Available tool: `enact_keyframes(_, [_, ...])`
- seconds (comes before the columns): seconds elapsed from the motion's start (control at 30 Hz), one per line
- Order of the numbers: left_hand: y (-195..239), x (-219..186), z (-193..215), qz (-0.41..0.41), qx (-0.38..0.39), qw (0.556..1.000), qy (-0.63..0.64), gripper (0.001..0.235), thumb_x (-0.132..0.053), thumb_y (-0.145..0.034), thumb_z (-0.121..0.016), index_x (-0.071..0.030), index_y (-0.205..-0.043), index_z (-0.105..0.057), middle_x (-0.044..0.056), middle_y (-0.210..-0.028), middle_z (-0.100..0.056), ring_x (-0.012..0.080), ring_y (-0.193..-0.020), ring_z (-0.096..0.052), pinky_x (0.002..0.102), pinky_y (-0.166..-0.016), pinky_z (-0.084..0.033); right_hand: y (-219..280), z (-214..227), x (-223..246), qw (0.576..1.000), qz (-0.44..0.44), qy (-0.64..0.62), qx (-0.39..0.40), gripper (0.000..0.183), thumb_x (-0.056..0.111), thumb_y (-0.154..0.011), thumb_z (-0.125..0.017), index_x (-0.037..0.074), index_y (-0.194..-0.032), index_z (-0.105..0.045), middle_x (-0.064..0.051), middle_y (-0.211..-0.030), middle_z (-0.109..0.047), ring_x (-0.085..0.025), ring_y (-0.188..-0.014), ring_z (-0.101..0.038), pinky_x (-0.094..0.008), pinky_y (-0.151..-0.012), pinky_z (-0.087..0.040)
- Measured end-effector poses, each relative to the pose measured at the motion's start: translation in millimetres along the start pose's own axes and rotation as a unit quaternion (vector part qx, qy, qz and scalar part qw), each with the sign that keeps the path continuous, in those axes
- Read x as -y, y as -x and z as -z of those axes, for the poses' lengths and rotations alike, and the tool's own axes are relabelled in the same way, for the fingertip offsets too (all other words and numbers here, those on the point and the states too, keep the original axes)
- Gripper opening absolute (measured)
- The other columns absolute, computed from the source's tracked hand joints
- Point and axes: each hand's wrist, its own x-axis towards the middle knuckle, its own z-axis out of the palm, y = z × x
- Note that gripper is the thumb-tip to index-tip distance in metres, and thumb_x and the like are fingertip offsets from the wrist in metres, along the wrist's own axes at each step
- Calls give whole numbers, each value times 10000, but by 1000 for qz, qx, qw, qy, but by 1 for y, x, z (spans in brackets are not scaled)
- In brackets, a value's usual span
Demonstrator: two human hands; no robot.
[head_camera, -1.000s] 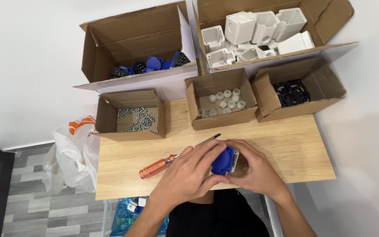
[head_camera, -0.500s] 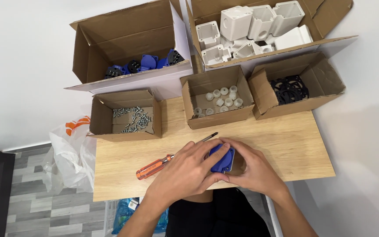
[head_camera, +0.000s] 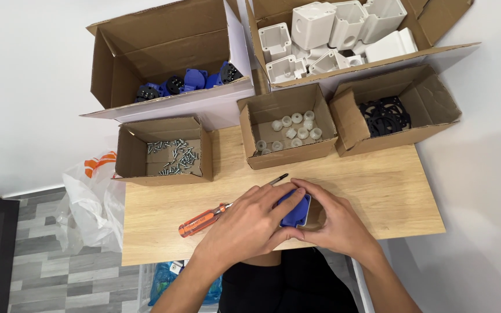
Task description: Assembling electrical sockets into plastic housings using a screwdriver
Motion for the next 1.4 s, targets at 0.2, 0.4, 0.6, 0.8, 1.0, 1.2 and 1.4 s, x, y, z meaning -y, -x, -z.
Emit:
enact_keyframes(0.2, [2,0,0,15,-3,999,-30,695,-535,-1041,-656,-31,-1516,-595,190,-1498,-655,380,-1195,-677,520,-1004,-521,-1,1,2,999,-37,-10,17,1048,399,-708,-1002,168,-1604,-509,-25,-1627,-625,-207,-1490,-606,-362,-1212,-489])
enact_keyframes(0.4, [4,1,-5,50,-21,997,48,719,-561,-976,-705,-67,-1495,-637,189,-1524,-668,385,-1315,-695,572,-1076,-527,0,1,-1,999,-23,-7,21,1000,368,-725,-1002,148,-1571,-518,-46,-1577,-660,-224,-1429,-658,-363,-1155,-536])
enact_keyframes(0.6, [6,-2,-1,48,-53,997,42,711,-533,-945,-750,-110,-1509,-650,146,-1495,-676,350,-1078,-669,485,-942,-529,-1,0,5,1000,8,-8,-4,1064,286,-643,-1029,112,-1571,-537,-97,-1493,-713,-275,-1388,-678,-435,-1136,-546])
enact_keyframes(0.8, [16,-3,-10,55,-90,991,88,772,-482,-878,-831,-159,-1552,-637,131,-1466,-680,319,-1002,-648,429,-847,-544,-1,7,22,1000,7,19,21,1094,164,-644,-1021,105,-1610,-512,-159,-1499,-713,-352,-1400,-650,-529,-1162,-529])
enact_keyframes(1.0, [25,-5,-22,79,-112,983,126,797,-429,-887,-855,-207,-1603,-585,147,-1453,-625,329,-1046,-656,445,-880,-577,-11,50,74,989,38,54,135,1135,123,-715,-972,18,-1677,-378,-309,-1622,-544,-496,-1493,-506,-638,-1216,-423])
enact_keyframes(1.2, [28,-1,-20,82,-129,978,145,780,-410,-859,-886,-215,-1568,-627,175,-1362,-645,354,-1056,-655,467,-919,-573,-59,82,123,979,126,150,63,451,215,-886,-864,120,-1319,-782,-94,-1243,-808,-271,-1142,-774,-432,-1021,-605])
enact_keyframes(1.4, [32,1,-35,72,-160,977,121,769,-459,-852,-886,-256,-1553,-646,152,-1302,-650,361,-1170,-639,460,-971,-546,-159,58,103,943,107,303,93,249,192,-998,-755,118,-1229,-811,-106,-1187,-823,-322,-1109,-794,-437,-954,-638])
